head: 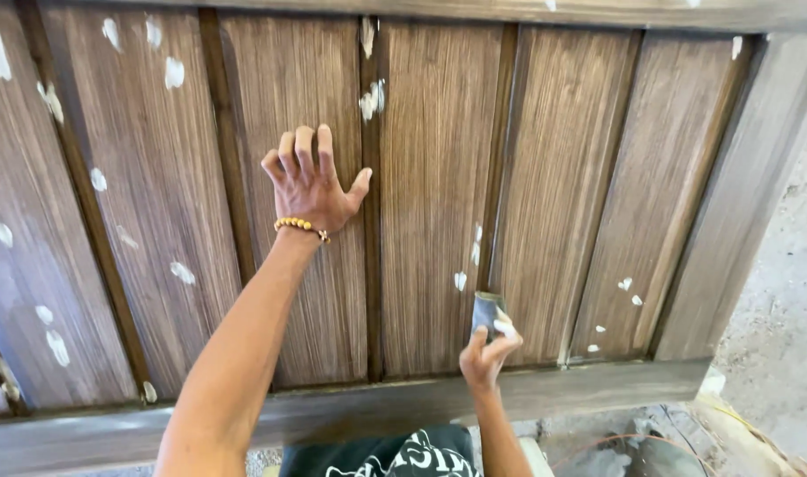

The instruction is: The person sands a wooden panel by hand with sandpaper, then applies wood filler to the panel using a small piece of wood.

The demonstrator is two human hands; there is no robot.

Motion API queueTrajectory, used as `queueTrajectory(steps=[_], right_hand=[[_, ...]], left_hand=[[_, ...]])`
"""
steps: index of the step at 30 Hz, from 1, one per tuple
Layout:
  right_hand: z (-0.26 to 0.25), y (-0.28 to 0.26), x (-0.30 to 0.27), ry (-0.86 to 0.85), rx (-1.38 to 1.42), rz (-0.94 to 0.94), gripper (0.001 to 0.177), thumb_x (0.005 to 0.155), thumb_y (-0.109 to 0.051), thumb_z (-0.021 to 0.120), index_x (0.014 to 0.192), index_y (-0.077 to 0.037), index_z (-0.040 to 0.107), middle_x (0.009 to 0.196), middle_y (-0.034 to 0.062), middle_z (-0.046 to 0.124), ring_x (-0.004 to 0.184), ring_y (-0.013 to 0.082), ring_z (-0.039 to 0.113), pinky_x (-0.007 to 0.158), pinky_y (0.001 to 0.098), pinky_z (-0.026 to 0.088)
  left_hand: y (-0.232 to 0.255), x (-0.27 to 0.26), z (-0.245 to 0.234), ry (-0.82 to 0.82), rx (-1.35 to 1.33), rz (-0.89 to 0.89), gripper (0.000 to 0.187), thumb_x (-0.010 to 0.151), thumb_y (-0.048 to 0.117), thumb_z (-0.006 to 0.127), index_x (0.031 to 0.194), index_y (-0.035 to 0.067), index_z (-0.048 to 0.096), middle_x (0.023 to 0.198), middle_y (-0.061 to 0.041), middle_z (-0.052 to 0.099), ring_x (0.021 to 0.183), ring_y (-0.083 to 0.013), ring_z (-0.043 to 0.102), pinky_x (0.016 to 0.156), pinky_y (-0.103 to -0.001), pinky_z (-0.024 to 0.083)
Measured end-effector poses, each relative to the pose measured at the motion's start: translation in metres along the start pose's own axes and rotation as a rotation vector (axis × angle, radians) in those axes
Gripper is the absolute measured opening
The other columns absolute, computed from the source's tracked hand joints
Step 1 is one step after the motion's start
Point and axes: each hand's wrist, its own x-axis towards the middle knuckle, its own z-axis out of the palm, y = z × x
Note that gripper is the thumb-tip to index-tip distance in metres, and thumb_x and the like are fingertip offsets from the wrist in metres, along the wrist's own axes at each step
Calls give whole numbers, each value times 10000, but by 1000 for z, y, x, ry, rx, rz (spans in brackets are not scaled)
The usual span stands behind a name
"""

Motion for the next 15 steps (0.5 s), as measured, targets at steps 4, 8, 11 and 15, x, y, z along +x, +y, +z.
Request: queueTrajectory(steps=[4,8,11,15], right_hand=[[59,40,89,-25,-283,-288,241,915,54,549,1073,81,370,1046,214,547,817,294,592,671,430,482],[58,78,37,-392,-855,-201,137,994,29,590,1131,37,591,761,76,539,550,214,537,484,356,477],[6,-57,27,-153,-556,-325,258,1031,32,507,1289,34,509,1018,100,578,757,246,619,646,356,553],[46,4,93,-63,-363,-430,269,1175,-111,368,1344,94,324,1275,238,578,812,187,589,597,249,502]], left_hand=[[-6,22,7,74,-9,54,899,873,615,771,1459,43,399,1363,-152,395,1306,-353,363,1045,-532,294],[-5,1,-2,65,-34,71,880,931,626,776,1489,56,406,1414,-149,403,1347,-349,366,1072,-520,299],[-2,9,4,79,11,38,874,896,624,747,1461,43,418,1362,-157,413,1303,-356,373,1048,-537,296],[-4,5,3,57,28,-3,877,918,623,739,1478,36,408,1379,-160,404,1323,-355,370,1061,-536,293]])
